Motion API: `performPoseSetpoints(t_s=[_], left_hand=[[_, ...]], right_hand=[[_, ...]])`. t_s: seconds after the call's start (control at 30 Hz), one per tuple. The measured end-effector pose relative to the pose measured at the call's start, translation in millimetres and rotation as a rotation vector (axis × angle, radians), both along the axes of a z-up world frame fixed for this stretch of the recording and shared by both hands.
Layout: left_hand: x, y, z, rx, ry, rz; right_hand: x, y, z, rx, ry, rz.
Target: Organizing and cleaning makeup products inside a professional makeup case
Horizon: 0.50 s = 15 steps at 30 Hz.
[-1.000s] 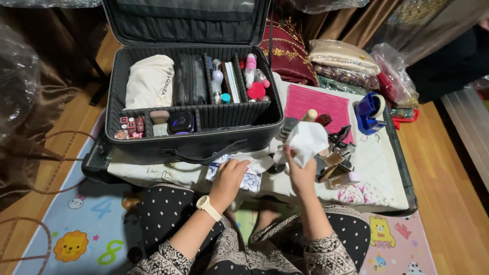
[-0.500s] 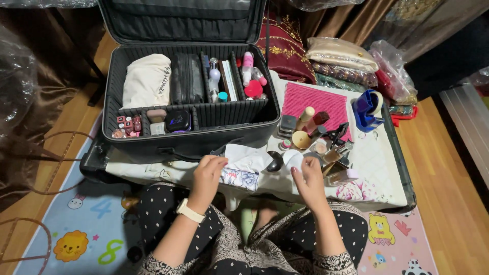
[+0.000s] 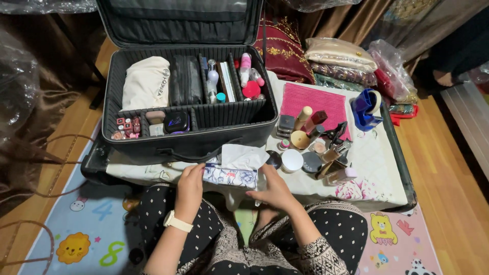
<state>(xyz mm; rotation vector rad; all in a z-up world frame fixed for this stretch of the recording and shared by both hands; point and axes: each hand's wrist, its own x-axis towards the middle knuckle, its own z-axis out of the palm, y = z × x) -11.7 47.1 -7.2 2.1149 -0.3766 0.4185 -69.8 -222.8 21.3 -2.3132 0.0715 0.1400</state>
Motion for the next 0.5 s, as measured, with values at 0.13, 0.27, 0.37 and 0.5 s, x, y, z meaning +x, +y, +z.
performPoseSetpoints(t_s=[0.13, 0.27, 0.37, 0.5], left_hand=[[1, 1, -26, -0.003, 0.029, -0.038], [0, -1, -41, 0.026, 0.019, -0.008], [-5, -2, -47, 0.015, 0.063, 0.001], [-17, -9, -21, -0.028, 0.137, -0.027]], right_hand=[[8, 2, -20, 0.012, -0.012, -0.011], [10, -2, -37, 0.119, -0.021, -0.064], [3, 5, -10, 0.176, -0.036, -0.088], [-7, -2, 13, 0.243, 0.015, -0.127]])
